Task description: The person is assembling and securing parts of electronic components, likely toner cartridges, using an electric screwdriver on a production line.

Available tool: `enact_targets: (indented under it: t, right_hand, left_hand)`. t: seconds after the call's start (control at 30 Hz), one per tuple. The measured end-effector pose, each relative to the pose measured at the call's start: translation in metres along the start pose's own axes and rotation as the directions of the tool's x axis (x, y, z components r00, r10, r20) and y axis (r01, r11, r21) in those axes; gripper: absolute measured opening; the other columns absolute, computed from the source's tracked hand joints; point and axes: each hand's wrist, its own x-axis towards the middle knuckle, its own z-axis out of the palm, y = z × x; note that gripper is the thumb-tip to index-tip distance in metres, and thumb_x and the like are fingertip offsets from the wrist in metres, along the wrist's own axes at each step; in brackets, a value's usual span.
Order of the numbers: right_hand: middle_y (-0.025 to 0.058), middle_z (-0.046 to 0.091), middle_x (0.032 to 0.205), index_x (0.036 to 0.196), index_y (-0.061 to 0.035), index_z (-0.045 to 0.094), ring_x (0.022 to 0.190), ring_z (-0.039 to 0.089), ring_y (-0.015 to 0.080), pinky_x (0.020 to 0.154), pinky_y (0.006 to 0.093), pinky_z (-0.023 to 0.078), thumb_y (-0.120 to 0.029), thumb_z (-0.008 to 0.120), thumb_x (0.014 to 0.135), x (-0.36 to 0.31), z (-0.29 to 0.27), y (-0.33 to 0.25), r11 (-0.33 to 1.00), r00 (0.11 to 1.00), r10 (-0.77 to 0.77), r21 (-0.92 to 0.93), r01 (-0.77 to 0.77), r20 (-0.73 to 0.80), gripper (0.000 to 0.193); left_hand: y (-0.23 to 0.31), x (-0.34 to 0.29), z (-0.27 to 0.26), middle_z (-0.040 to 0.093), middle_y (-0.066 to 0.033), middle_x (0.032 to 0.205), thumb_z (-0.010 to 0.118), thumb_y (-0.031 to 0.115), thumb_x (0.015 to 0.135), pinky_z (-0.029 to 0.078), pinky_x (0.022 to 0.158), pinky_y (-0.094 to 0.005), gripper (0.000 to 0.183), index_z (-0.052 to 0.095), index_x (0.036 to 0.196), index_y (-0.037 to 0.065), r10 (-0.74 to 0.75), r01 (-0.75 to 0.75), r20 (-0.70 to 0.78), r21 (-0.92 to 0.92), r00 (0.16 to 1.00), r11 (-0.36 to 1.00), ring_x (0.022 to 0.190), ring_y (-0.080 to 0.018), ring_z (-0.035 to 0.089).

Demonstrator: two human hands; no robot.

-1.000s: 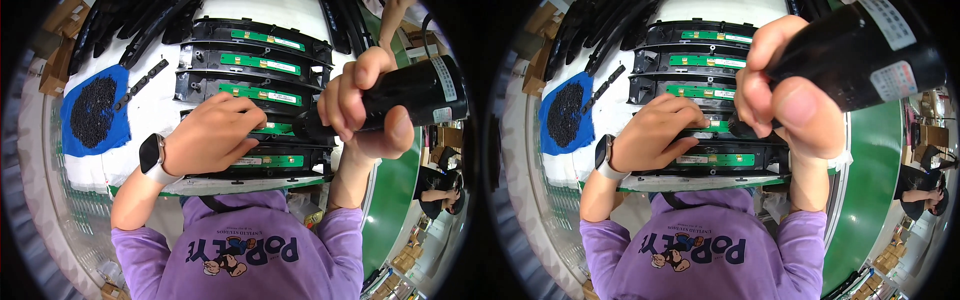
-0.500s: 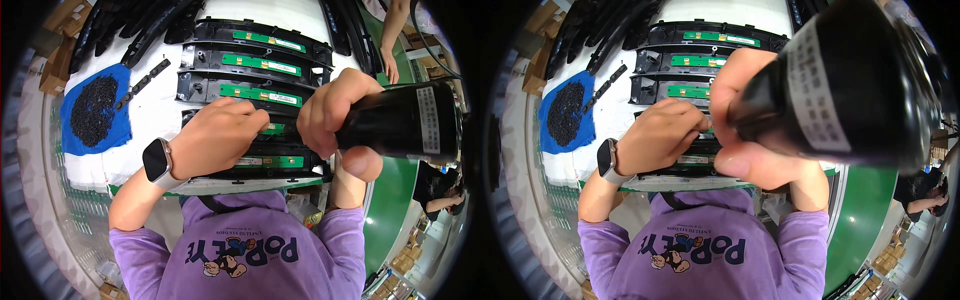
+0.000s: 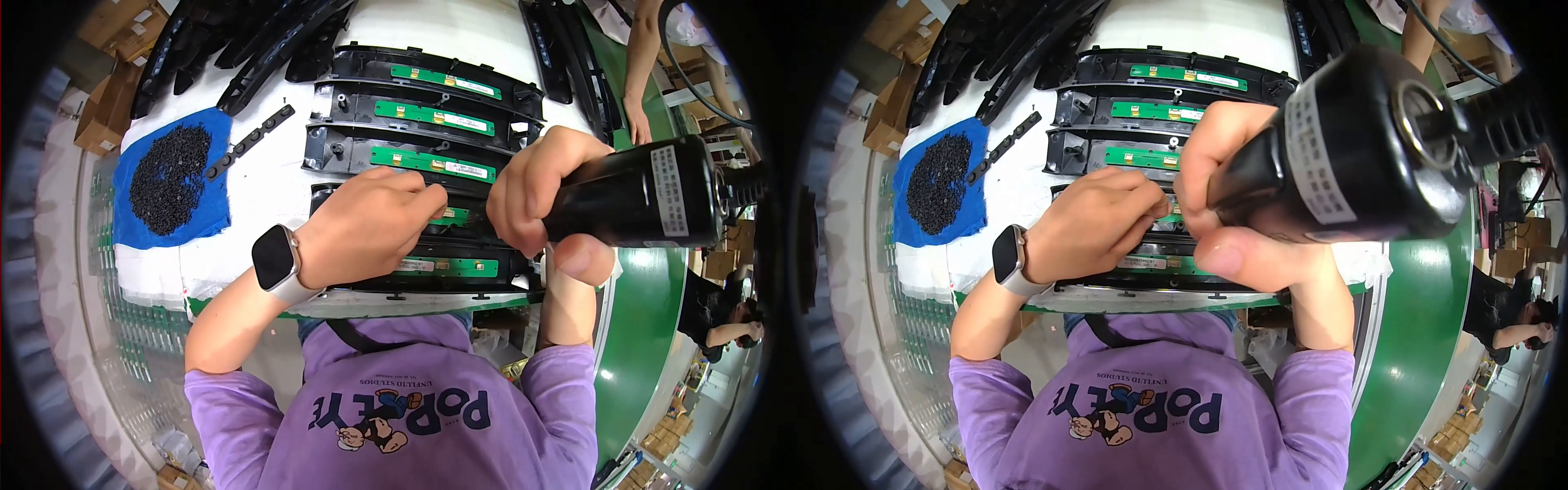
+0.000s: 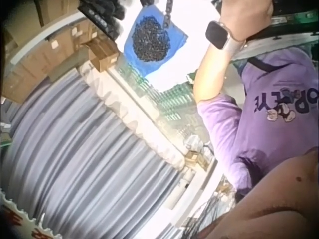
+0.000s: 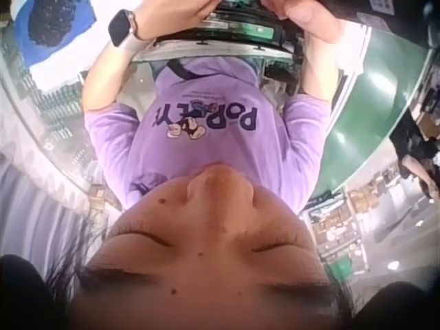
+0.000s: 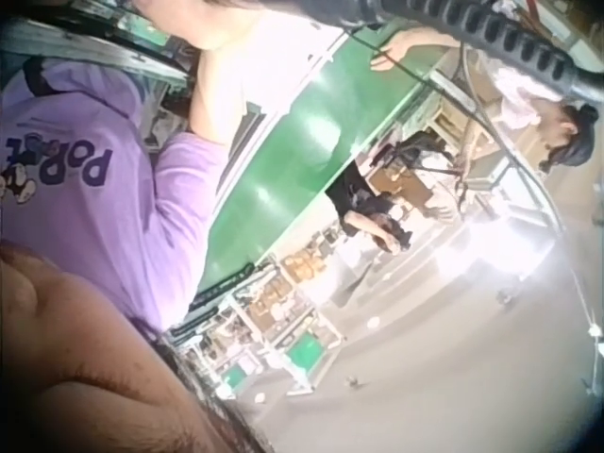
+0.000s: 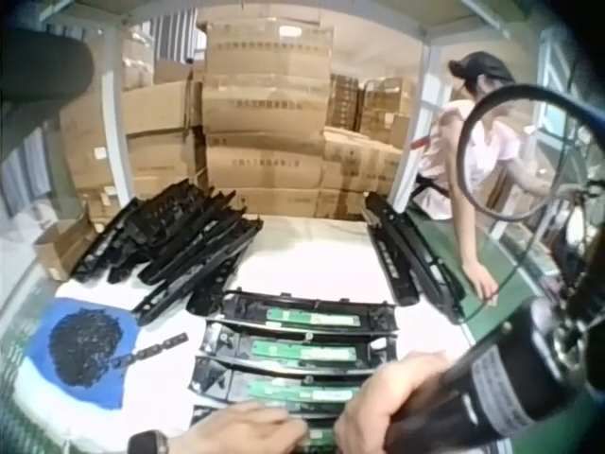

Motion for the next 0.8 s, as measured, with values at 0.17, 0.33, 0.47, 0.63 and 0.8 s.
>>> enact_targets:
  t: [0.17, 0.33, 0.47, 0.63, 0.8]
  right_hand:
    - [0.0057, 0.053, 0.06, 0.081, -0.0012, 0.051, 0.042, 0.048, 0.0143, 0.038, 0.0259, 0.04, -0.02, 0.079, 0.068, 0.009, -0.008, 0.004, 0.978, 0.957, -0.13, -0.126, 0.167, 0.261, 0.036]
    - [0.0045, 0.054, 0.057, 0.078, -0.0005, 0.053, 0.042, 0.05, 0.0134, 0.039, 0.0249, 0.042, -0.025, 0.082, 0.068, 0.001, 0.002, -0.001, 0.96, 0.977, -0.162, -0.209, 0.188, 0.136, 0.039]
    - [0.0031, 0.054, 0.063, 0.096, -0.0001, 0.049, 0.047, 0.053, 0.0137, 0.042, 0.0262, 0.043, -0.027, 0.078, 0.073, 0.002, -0.014, -0.009, 0.95, 0.924, -0.311, 0.101, 0.295, 0.222, 0.045]
    - [0.0038, 0.053, 0.062, 0.095, 0.0015, 0.051, 0.046, 0.052, 0.0161, 0.041, 0.0287, 0.039, -0.027, 0.077, 0.076, -0.01, -0.021, -0.017, 0.914, 0.919, -0.368, 0.24, 0.328, 0.145, 0.043]
    - [0.0053, 0.051, 0.06, 0.091, 0.0055, 0.053, 0.048, 0.048, 0.013, 0.043, 0.0255, 0.037, -0.021, 0.078, 0.073, -0.013, -0.003, -0.02, 0.935, 0.947, -0.316, 0.186, 0.302, 0.051, 0.041]
  left_hand:
    - [-0.002, -0.004, -0.001, 0.055, -0.0097, 0.08, 0.056, 0.005, 0.08, 0.044, 0.071, -0.0375, 0.009, 0.054, 0.089, 0.004, -0.006, 0.006, 0.001, 0.006, 1.0, 1.0, 0.078, -0.029, 0.056]
    - [-0.002, 0.0, 0.0, 0.053, -0.0102, 0.072, 0.058, 0.006, 0.074, 0.042, 0.069, -0.038, 0.019, 0.052, 0.092, 0.004, 0.028, -0.028, -0.008, 0.04, 1.0, 0.999, 0.075, -0.0283, 0.055]
    - [0.007, 0.0, -0.007, 0.057, -0.0093, 0.081, 0.058, 0.008, 0.078, 0.043, 0.074, -0.0376, 0.018, 0.054, 0.095, 0.004, 0.138, -0.136, -0.059, 0.051, 0.989, 0.989, 0.08, -0.0276, 0.056]
    - [-0.001, -0.043, -0.067, 0.058, -0.0151, 0.082, 0.061, -0.002, 0.072, 0.047, 0.066, -0.039, 0.019, 0.063, 0.09, 0.002, -0.122, 0.411, -0.543, 0.45, 0.831, 0.793, 0.077, -0.0316, 0.057]
    - [-0.053, -0.124, -0.109, 0.057, -0.0157, 0.086, 0.071, 0.017, 0.074, 0.046, 0.071, -0.0393, 0.026, 0.062, 0.091, -0.001, -0.451, 0.736, -0.593, 0.617, 0.667, 0.278, 0.083, -0.0345, 0.056]
